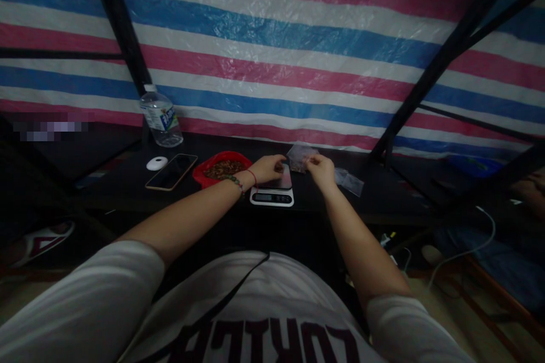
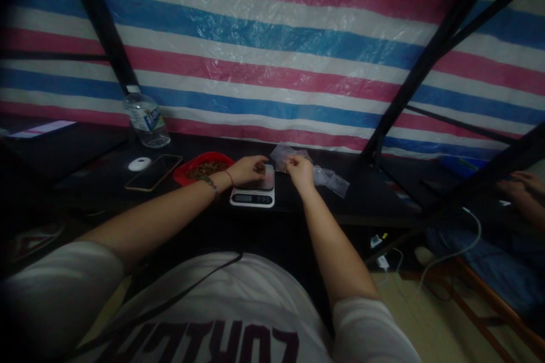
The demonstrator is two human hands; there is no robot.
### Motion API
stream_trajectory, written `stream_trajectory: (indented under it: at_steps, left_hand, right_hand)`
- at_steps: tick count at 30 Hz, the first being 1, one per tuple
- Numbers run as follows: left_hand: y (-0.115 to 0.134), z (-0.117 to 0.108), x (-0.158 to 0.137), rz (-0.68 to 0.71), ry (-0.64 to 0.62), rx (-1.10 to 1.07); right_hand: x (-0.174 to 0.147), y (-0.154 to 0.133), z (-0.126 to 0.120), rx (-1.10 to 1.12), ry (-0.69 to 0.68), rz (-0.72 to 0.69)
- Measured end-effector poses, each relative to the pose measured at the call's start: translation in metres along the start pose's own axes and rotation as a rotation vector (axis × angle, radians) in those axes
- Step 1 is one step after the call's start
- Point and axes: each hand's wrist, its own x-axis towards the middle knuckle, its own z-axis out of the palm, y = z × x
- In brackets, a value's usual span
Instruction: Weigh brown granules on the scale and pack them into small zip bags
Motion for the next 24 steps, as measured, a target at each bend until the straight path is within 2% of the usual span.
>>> stream_trajectory:
  at_steps: [2, 3, 7, 8, 11, 13, 15, 20, 24]
  left_hand:
    - [-0.001, 0.002, 0.0, 0.013, 0.009, 0.016]
    - [-0.001, 0.0, -0.001, 0.032, 0.053, 0.024]
    - [0.01, -0.023, -0.018, 0.129, 0.45, 0.103]
    - [0.016, -0.031, -0.026, 0.172, 0.495, 0.159]
    - [0.035, -0.048, -0.055, 0.3, 0.396, 0.332]
    - [0.045, -0.051, -0.075, 0.286, 0.309, 0.383]
    - [0.051, -0.05, -0.091, 0.228, 0.247, 0.382]
    - [0.052, -0.045, -0.108, 0.133, 0.184, 0.319]
    - [0.048, -0.044, -0.107, 0.132, 0.232, 0.255]
  right_hand:
    - [0.001, -0.005, -0.004, 0.022, 0.029, -0.022]
    - [0.001, -0.008, -0.006, 0.035, 0.035, -0.037]
    - [-0.003, -0.027, -0.013, 0.109, -0.027, -0.096]
    - [-0.006, -0.033, -0.014, 0.122, -0.075, -0.122]
    - [-0.02, -0.055, -0.01, 0.166, -0.326, -0.204]
    - [-0.032, -0.07, -0.003, 0.211, -0.499, -0.225]
    - [-0.044, -0.082, 0.006, 0.263, -0.602, -0.238]
    - [-0.059, -0.092, 0.02, 0.234, -0.645, -0.272]
    - [-0.058, -0.091, 0.018, 0.214, -0.632, -0.258]
